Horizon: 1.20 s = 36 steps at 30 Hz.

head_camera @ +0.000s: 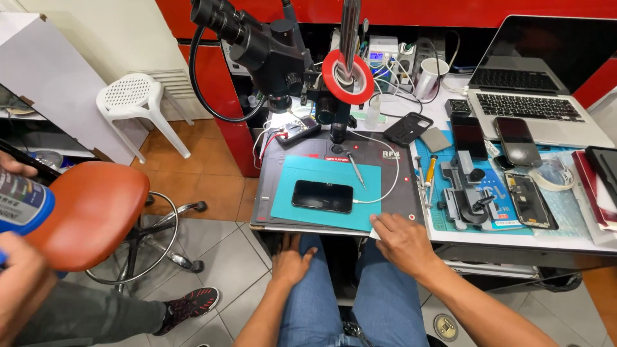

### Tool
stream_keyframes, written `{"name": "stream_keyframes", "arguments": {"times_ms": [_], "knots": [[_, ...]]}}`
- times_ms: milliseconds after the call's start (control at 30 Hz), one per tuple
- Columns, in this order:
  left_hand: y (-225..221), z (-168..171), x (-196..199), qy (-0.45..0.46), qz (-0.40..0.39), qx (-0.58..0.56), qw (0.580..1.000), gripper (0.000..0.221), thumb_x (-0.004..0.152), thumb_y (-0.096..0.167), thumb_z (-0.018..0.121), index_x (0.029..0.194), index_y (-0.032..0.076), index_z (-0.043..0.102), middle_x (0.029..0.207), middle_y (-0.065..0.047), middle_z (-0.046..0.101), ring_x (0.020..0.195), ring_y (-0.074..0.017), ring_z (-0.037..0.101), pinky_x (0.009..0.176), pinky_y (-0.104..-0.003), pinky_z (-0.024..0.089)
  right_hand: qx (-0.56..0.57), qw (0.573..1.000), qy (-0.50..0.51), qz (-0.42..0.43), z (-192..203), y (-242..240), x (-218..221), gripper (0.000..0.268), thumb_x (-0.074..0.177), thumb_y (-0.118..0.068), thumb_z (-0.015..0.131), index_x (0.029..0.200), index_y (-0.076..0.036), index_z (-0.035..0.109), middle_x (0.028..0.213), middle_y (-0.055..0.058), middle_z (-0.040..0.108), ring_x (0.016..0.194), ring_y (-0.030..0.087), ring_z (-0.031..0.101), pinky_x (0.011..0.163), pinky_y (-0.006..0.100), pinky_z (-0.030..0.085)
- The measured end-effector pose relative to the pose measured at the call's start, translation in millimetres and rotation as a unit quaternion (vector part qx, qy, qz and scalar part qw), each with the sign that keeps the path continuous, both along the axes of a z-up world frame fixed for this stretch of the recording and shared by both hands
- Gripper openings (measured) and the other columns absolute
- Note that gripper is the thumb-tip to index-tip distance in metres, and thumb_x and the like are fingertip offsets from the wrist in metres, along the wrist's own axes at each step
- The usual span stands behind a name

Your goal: The person is disassembling a mobile phone by removing internal screws and then cleaning the screen using a cloth and cleaning solution.

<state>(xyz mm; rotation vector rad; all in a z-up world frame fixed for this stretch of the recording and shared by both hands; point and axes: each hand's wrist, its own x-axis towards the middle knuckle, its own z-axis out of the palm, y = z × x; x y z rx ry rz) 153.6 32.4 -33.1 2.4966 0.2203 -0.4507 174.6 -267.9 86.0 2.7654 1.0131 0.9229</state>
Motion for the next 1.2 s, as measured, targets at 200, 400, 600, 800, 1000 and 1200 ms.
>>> {"name": "stream_keyframes", "arguments": {"times_ms": [200, 400, 600, 800, 1000, 1200], "knots": [[11.6, 12.9, -13.8, -0.077, 0.037, -0.004, 0.996, 0.072, 0.097, 0.060, 0.056, 0.155, 0.020, 0.043, 0.157, -0.022, 0.044, 0.138, -0.0467, 0.050, 0.109, -0.062, 0.044, 0.019, 0.999, -0.035, 0.007, 1.2, -0.1, -7.2, 0.027, 0.069, -0.029, 0.074, 0.094, -0.023, 0.065, 0.083, -0.007, 0.059, 0.073, 0.016, 0.064, 0.056, 0.029, 0.054], [16.7, 51.5, -52.7, -0.147, 0.053, -0.054, 0.986, 0.069, 0.100, 0.052, 0.055, 0.156, 0.016, 0.041, 0.158, -0.022, 0.042, 0.137, -0.0457, 0.051, 0.108, -0.060, 0.047, 0.027, 0.998, -0.055, -0.010, -10.7, -1.9, -6.8, 0.029, 0.066, -0.034, 0.075, 0.089, -0.025, 0.061, 0.082, -0.009, 0.056, 0.074, 0.016, 0.064, 0.057, 0.030, 0.055], [30.6, 64.0, -71.1, -0.135, 0.052, -0.058, 0.988, 0.068, 0.100, 0.055, 0.055, 0.154, 0.015, 0.044, 0.153, -0.018, 0.048, 0.133, -0.0409, 0.056, 0.106, -0.056, 0.051, 0.021, 0.998, -0.045, -0.024, -11.8, -1.8, -7.3, 0.033, 0.062, -0.038, 0.078, 0.088, -0.027, 0.060, 0.081, -0.010, 0.056, 0.075, 0.015, 0.065, 0.058, 0.031, 0.056], [51.0, 47.0, -70.6, -0.124, 0.100, -0.063, 0.985, 0.068, 0.088, 0.060, 0.062, 0.141, 0.017, 0.057, 0.141, -0.004, 0.061, 0.129, -0.0266, 0.059, 0.101, -0.046, 0.050, -0.005, 0.996, 0.084, 0.001, -4.5, -8.2, -4.1, 0.054, 0.076, -0.017, 0.078, 0.126, -0.013, 0.061, 0.106, 0.003, 0.063, 0.069, 0.029, 0.065, 0.037, 0.040, 0.046], [46.2, 113.3, -75.2, -0.281, 0.200, -0.168, 0.923, 0.019, 0.083, 0.034, 0.078, 0.090, 0.016, 0.079, 0.070, 0.005, 0.074, 0.066, -0.0096, 0.067, 0.067, -0.027, 0.056, 0.361, 0.822, 0.433, -0.084, 65.6, 8.4, -31.8, 0.058, 0.082, -0.020, 0.067, 0.139, -0.023, 0.055, 0.114, 0.002, 0.067, 0.067, 0.019, 0.063, 0.075, 0.034, 0.048], [-5.6, 207.4, -59.6, -0.389, 0.021, -0.322, 0.863, 0.035, 0.082, 0.014, 0.078, 0.116, 0.010, 0.072, 0.097, -0.002, 0.070, 0.077, -0.0106, 0.064, 0.060, -0.024, 0.049, 0.716, 0.465, 0.509, 0.107, 71.5, 75.7, -48.4, 0.016, 0.091, 0.004, 0.058, 0.106, 0.002, 0.060, 0.102, 0.025, 0.070, 0.067, 0.022, 0.060, 0.049, 0.028, 0.047]]}}
